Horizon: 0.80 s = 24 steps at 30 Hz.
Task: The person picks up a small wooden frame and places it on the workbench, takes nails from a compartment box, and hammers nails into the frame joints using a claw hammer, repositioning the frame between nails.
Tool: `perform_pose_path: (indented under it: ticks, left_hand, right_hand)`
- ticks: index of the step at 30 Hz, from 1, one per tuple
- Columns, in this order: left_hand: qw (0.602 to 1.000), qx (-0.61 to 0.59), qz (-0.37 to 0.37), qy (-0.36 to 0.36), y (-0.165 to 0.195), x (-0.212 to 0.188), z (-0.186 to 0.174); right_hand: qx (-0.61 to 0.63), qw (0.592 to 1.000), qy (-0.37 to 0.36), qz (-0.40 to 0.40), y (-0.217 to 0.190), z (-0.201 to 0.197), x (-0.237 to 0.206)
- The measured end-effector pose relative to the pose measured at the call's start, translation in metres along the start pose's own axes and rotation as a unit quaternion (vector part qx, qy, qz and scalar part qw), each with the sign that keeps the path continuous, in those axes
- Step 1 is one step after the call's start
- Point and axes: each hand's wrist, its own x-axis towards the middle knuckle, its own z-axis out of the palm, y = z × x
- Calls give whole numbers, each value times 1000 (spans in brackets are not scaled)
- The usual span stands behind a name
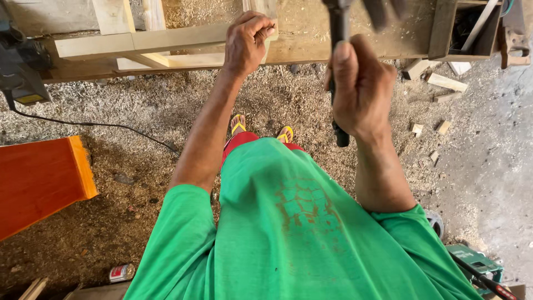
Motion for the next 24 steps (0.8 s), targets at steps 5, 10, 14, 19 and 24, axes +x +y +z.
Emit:
perform_pose_path:
  ticks: [5,10,14,19,24]
  left_hand:
    - [1000,1,14,-22,3,4,-7]
    - [996,62,36,-54,4,14,-17]
    - [978,192,78,-32,-5,16,-39]
    - [916,288,-80,-266,-28,14,-54]
    - [922,297,-24,-247,-44,21,-41]
  right_hand:
    - [3,998,-14,58,6,14,4]
    - [-52,982,-59,173,36,43,6]
    - [-33,981,-51,184,48,50,4]
    - [-18,983,-40,176,56,58,7]
    - [2,983,-24,181,59,69,12]
